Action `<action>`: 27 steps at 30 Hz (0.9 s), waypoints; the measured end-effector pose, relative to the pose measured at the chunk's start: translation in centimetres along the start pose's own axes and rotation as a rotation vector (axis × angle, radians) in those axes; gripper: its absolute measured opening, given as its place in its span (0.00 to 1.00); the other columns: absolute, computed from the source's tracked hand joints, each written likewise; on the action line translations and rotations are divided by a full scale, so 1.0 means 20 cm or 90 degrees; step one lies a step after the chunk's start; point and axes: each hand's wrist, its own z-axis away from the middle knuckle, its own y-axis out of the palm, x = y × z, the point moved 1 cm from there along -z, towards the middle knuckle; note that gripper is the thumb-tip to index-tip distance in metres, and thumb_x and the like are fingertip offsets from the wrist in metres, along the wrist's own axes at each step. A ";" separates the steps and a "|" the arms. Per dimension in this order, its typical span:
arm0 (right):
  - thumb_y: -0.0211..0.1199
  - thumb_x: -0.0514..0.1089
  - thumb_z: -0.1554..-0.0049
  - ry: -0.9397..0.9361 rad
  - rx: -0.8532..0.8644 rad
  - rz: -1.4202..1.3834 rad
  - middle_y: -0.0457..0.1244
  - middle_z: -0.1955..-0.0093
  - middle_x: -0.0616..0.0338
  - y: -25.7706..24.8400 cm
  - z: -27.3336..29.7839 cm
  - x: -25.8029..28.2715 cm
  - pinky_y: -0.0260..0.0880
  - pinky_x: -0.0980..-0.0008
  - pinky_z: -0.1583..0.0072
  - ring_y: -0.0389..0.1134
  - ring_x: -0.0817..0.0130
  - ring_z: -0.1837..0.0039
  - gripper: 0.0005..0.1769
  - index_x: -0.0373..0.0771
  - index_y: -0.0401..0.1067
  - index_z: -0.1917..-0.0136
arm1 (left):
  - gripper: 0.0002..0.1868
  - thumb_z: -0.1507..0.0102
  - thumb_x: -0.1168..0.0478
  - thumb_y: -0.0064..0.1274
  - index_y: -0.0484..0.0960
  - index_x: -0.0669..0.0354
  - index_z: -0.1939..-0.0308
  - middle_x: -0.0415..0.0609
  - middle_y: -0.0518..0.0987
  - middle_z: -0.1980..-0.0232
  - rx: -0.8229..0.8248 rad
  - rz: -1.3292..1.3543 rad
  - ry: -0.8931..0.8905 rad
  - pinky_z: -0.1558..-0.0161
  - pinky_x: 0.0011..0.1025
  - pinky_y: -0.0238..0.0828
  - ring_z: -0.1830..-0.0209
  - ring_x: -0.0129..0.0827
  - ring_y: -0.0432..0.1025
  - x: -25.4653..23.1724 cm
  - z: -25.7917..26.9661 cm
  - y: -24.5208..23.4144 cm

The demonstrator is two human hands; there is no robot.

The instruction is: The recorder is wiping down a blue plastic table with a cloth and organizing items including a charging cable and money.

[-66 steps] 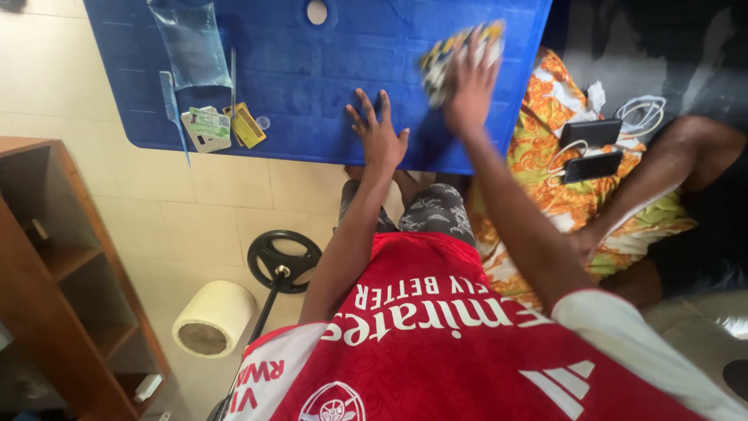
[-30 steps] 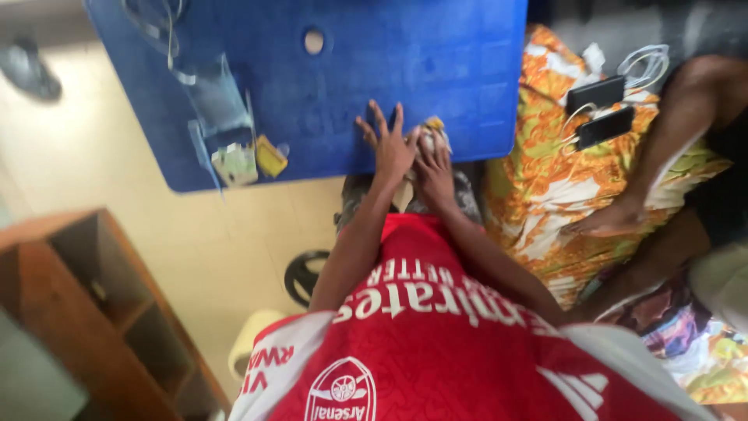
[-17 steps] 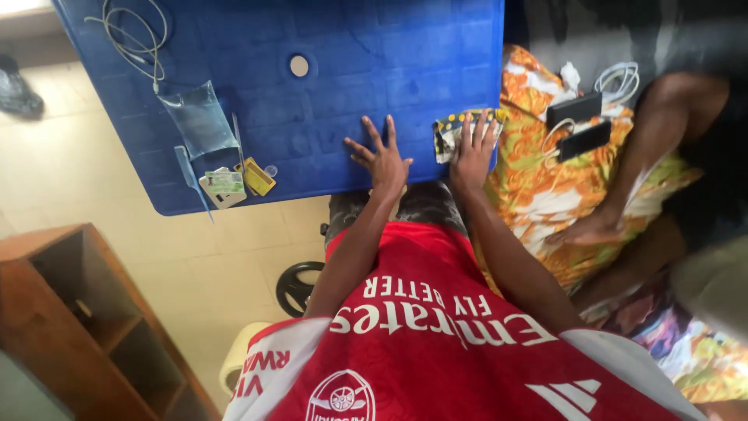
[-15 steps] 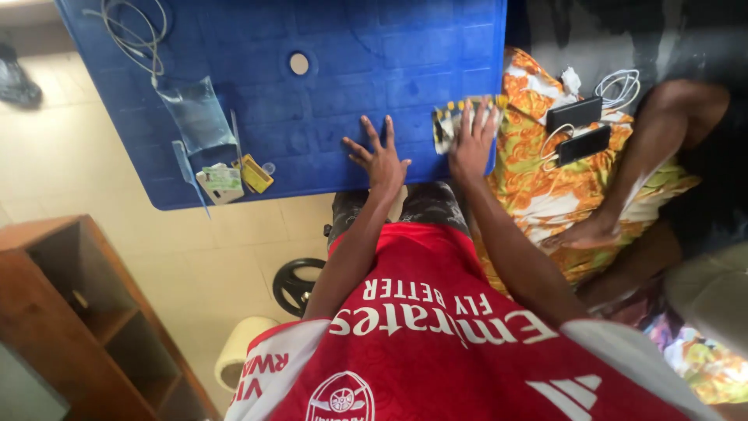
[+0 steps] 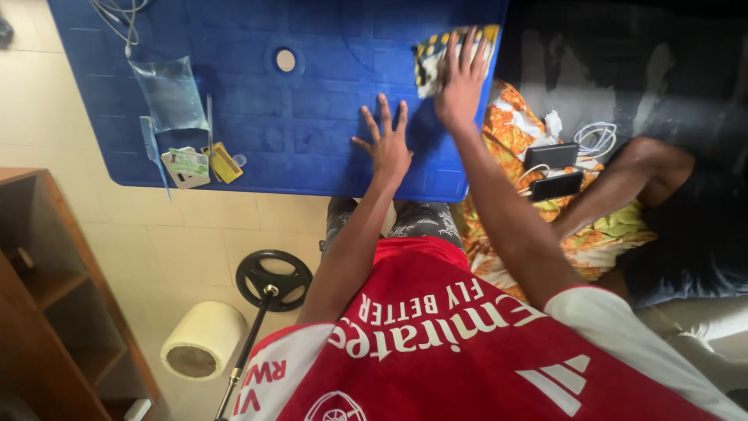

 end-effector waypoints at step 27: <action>0.53 0.41 0.33 0.051 -0.007 -0.014 0.36 0.12 0.40 -0.05 -0.01 0.18 0.33 0.40 0.17 0.33 0.33 0.13 0.38 0.45 0.47 0.13 | 0.63 0.49 0.46 0.72 0.45 0.34 0.19 0.51 0.32 0.15 0.000 -0.100 -0.038 0.41 0.89 0.50 0.18 0.73 0.31 -0.07 -0.22 -0.06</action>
